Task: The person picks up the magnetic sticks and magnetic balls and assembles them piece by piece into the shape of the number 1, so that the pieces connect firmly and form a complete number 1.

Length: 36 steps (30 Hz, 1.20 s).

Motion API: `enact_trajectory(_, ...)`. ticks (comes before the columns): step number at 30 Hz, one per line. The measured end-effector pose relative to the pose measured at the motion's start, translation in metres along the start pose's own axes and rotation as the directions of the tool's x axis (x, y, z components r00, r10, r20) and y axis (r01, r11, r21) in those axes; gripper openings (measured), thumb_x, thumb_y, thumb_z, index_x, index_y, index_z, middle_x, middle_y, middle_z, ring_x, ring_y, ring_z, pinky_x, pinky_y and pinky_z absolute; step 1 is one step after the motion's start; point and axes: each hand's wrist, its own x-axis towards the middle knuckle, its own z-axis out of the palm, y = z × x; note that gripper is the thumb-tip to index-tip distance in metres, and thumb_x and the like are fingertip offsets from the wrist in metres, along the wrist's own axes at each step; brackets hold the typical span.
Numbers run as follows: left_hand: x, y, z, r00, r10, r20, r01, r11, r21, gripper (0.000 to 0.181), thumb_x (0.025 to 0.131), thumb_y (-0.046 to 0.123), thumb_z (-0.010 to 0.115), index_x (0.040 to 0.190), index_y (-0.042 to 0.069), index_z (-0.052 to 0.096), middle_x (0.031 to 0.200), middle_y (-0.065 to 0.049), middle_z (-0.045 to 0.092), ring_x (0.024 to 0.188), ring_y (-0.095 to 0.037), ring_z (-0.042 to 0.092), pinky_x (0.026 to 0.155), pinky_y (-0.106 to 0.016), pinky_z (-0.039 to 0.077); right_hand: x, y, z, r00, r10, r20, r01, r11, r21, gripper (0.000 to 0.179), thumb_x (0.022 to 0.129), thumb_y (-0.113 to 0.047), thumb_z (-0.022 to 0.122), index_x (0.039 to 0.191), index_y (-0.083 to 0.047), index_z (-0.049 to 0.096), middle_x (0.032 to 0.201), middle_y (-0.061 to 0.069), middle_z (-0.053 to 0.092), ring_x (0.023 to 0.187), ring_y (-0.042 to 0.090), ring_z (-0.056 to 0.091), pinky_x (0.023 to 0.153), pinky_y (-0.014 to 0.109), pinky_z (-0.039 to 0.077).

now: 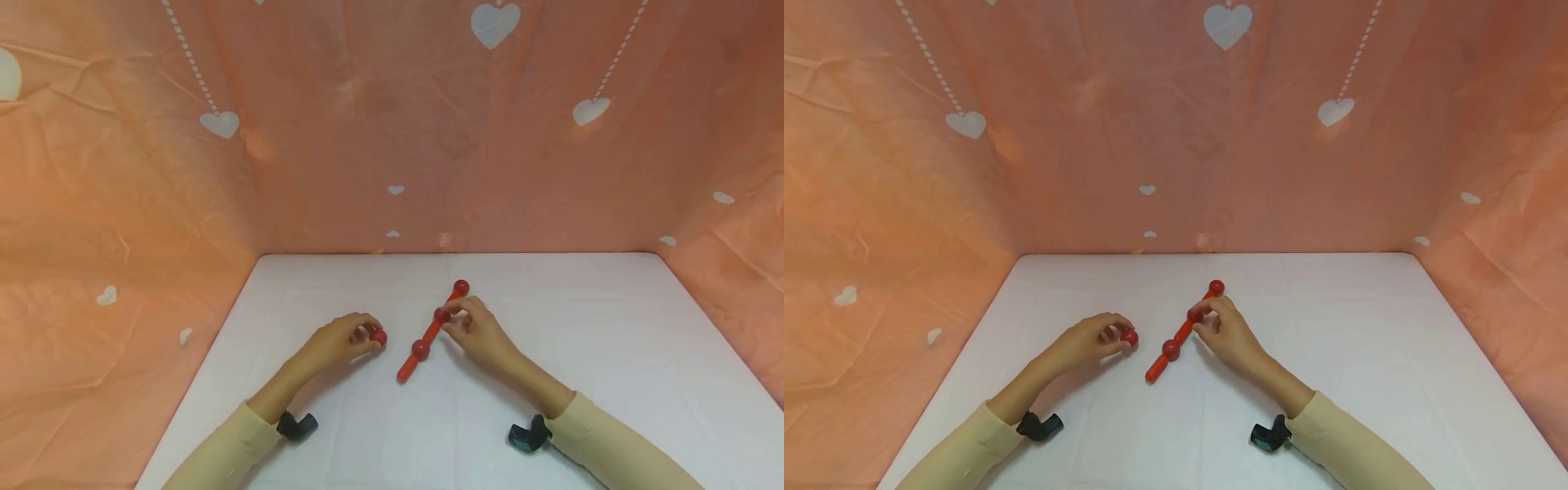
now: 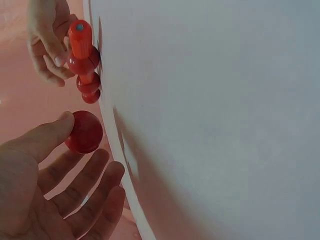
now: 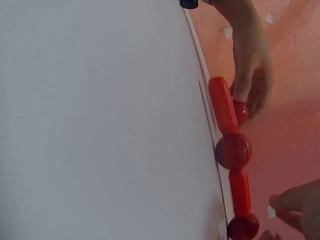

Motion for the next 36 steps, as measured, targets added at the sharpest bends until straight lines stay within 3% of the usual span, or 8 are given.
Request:
enact_trajectory(6,-0.008,0.002,0.001,0.999,0.016,0.037,-0.015,1.0,-0.008,0.032,0.095,0.026,0.084,0.124,0.019,0.073,0.103,0.007,0.069,0.093,-0.013,0.063,0.083,-0.035,0.057,-0.001,-0.007,0.006,0.986,-0.159,0.056,0.158,0.987,0.022,0.031,0.096,-0.004,0.08,0.125,-0.009,0.072,0.122,0.003,0.065,0.096,0.022,0.059,0.08,0.028,0.056)
enact_trajectory(10,-0.013,0.004,0.002,0.998,0.02,0.064,-0.02,1.0,-0.007,0.033,0.095,0.025,0.084,0.125,0.018,0.072,0.101,0.007,0.068,0.093,-0.014,0.062,0.081,-0.034,0.057,0.0,-0.009,0.01,0.971,-0.2,0.131,0.197,0.98,0.035,0.033,0.095,-0.008,0.082,0.126,-0.012,0.072,0.125,-0.003,0.065,0.106,0.023,0.061,0.086,0.032,0.057)
enact_trajectory(16,-0.019,0.006,0.004,0.996,0.03,0.084,-0.03,1.0,-0.002,0.034,0.095,0.023,0.084,0.125,0.017,0.071,0.101,0.006,0.068,0.092,-0.014,0.062,0.08,-0.035,0.056,0.003,-0.009,0.017,0.93,-0.271,0.248,0.274,0.961,0.021,0.038,0.095,-0.011,0.084,0.13,-0.016,0.07,0.126,-0.004,0.067,0.096,0.021,0.062,0.082,0.029,0.057)
enact_trajectory(21,-0.024,0.007,0.005,0.994,0.03,0.107,-0.027,0.999,-0.023,0.033,0.094,0.025,0.085,0.123,0.019,0.07,0.102,0.008,0.069,0.094,-0.014,0.063,0.082,-0.037,0.056,0.005,-0.011,0.02,0.91,-0.256,0.326,0.27,0.963,0.001,0.039,0.094,-0.014,0.085,0.13,-0.018,0.072,0.129,-0.007,0.067,0.114,0.016,0.061,0.099,0.033,0.055)
enact_trajectory(25,-0.028,0.007,0.003,0.99,0.064,0.123,-0.061,0.998,-0.031,0.031,0.095,0.027,0.085,0.121,0.022,0.07,0.104,0.01,0.068,0.096,-0.014,0.063,0.083,-0.037,0.055,0.005,-0.014,0.02,0.902,-0.231,0.366,0.26,0.965,-0.032,0.037,0.095,-0.016,0.084,0.13,-0.02,0.074,0.129,-0.009,0.066,0.123,0.014,0.06,0.108,0.039,0.053)
enact_trajectory(30,-0.03,0.009,0.003,0.984,0.101,0.148,-0.099,0.995,-0.023,0.029,0.095,0.027,0.084,0.121,0.024,0.07,0.103,0.013,0.068,0.095,-0.013,0.063,0.081,-0.034,0.054,0.006,-0.014,0.022,0.888,-0.242,0.391,0.283,0.958,-0.048,0.031,0.098,-0.016,0.081,0.128,-0.022,0.076,0.128,-0.008,0.064,0.12,0.015,0.06,0.105,0.038,0.053)
enact_trajectory(36,-0.034,0.012,0.004,0.98,0.084,0.179,-0.08,0.996,-0.03,0.031,0.094,0.027,0.086,0.119,0.027,0.069,0.102,0.015,0.068,0.094,-0.01,0.063,0.081,-0.033,0.054,0.007,-0.013,0.024,0.879,-0.267,0.395,0.307,0.951,-0.041,0.027,0.099,-0.015,0.079,0.124,-0.023,0.078,0.124,-0.007,0.065,0.117,0.016,0.062,0.102,0.038,0.054)
